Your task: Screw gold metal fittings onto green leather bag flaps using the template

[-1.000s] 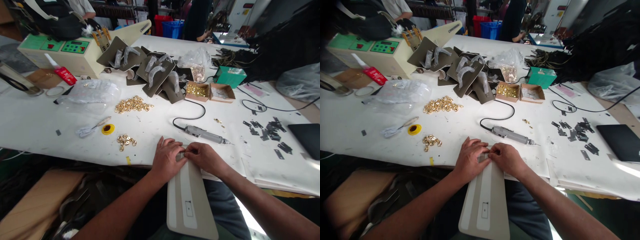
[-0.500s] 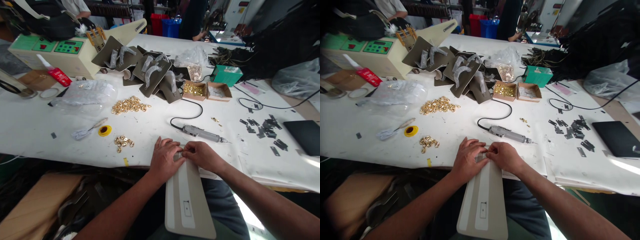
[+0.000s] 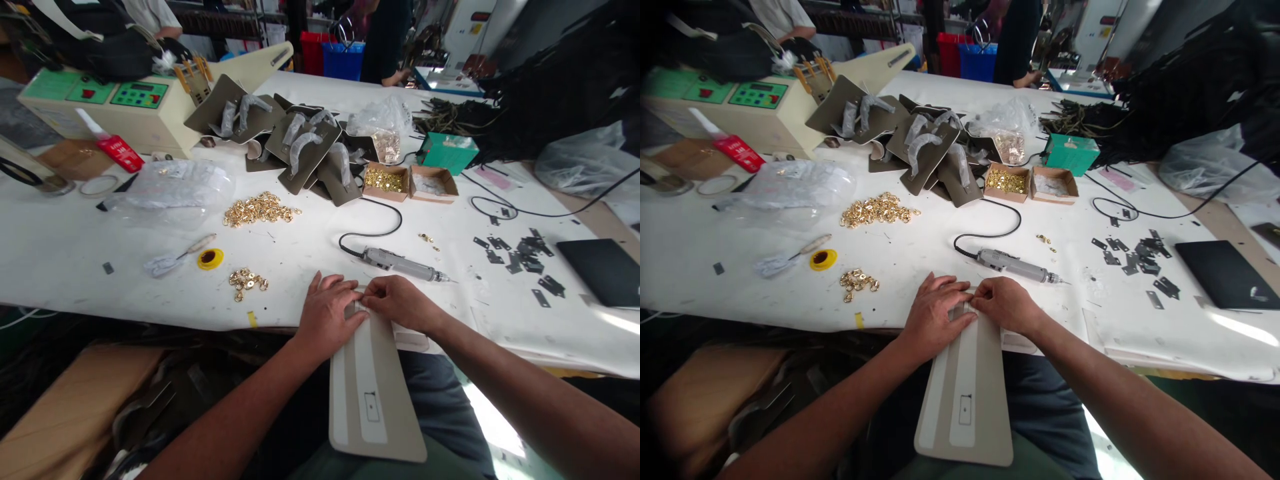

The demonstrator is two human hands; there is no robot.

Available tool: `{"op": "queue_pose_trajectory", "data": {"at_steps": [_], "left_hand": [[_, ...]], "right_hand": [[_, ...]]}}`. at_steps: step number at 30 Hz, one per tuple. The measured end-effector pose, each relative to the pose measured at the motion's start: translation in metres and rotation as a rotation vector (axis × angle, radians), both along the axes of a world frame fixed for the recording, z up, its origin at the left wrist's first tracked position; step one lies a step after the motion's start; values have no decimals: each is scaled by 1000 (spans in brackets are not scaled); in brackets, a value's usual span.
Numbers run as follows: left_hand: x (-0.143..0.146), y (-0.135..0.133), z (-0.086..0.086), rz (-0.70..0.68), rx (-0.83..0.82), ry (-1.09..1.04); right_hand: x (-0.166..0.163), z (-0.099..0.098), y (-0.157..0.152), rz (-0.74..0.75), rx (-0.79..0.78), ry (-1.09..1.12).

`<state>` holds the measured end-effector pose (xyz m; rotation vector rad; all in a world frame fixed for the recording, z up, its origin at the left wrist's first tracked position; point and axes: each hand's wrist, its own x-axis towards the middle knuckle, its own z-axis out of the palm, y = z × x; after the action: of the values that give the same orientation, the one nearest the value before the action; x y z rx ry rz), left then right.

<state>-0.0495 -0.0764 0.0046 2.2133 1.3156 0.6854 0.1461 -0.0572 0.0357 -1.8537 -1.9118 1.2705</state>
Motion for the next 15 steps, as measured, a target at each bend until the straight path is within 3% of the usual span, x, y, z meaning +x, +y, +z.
{"op": "queue_pose_trajectory", "data": {"at_steps": [11,15], "left_hand": [[0,-1,-6,31,11,-23],[2,-3,0,35,38,-23]], "right_hand": [[4,-1,-4,-6,26,97],[-2,-5,-5,-50,85,22]]}}
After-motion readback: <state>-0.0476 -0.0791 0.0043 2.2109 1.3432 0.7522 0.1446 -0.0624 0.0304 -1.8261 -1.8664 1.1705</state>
